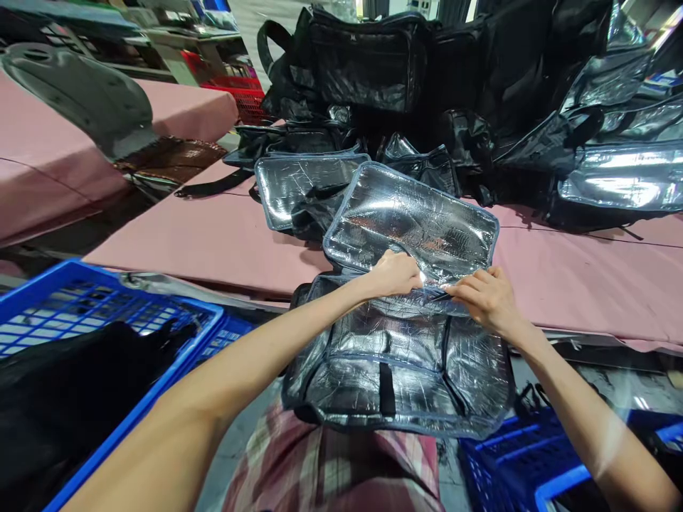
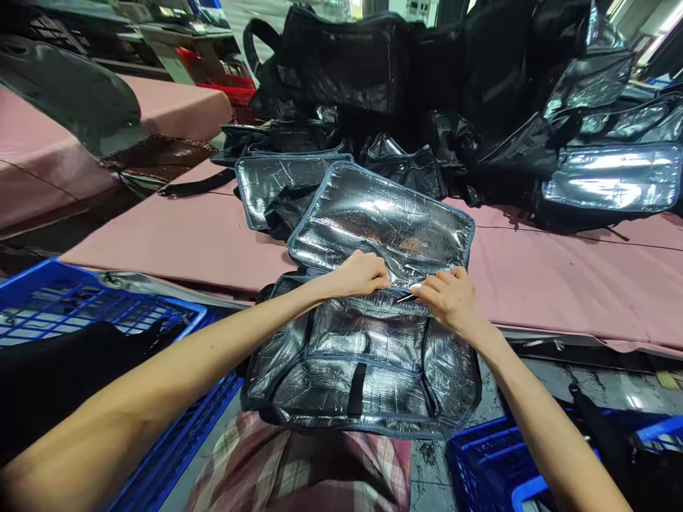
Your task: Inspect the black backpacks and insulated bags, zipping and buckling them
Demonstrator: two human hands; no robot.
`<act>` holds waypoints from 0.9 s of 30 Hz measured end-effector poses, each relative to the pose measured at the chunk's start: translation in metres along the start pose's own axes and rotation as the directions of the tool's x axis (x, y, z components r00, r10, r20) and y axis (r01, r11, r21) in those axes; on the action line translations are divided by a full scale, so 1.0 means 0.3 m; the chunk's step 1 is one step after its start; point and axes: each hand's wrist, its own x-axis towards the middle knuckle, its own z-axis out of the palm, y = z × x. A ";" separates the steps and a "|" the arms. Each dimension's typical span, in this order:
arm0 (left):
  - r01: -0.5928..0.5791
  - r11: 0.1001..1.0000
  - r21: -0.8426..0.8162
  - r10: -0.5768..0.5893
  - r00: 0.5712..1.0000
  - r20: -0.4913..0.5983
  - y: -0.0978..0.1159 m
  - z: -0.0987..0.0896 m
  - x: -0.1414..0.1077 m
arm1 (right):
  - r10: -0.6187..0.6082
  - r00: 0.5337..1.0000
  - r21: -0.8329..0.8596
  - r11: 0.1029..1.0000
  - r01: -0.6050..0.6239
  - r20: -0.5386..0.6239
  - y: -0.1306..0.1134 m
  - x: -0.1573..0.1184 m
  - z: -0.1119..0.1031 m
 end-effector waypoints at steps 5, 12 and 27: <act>-0.004 1.000 -0.024 0.004 1.000 -0.011 -0.010 0.010 0.006 | 0.041 0.999 -0.026 0.999 -0.042 -0.020 0.005 -0.005 -0.017; -0.010 1.000 -0.026 0.010 1.000 -0.020 -0.008 0.012 0.007 | -0.014 1.000 -0.165 0.986 0.014 -0.001 0.000 0.016 -0.021; -0.020 0.998 -0.066 0.019 1.000 -0.022 -0.021 0.022 0.006 | 0.011 1.000 -0.091 0.996 -0.012 -0.012 0.001 0.010 -0.009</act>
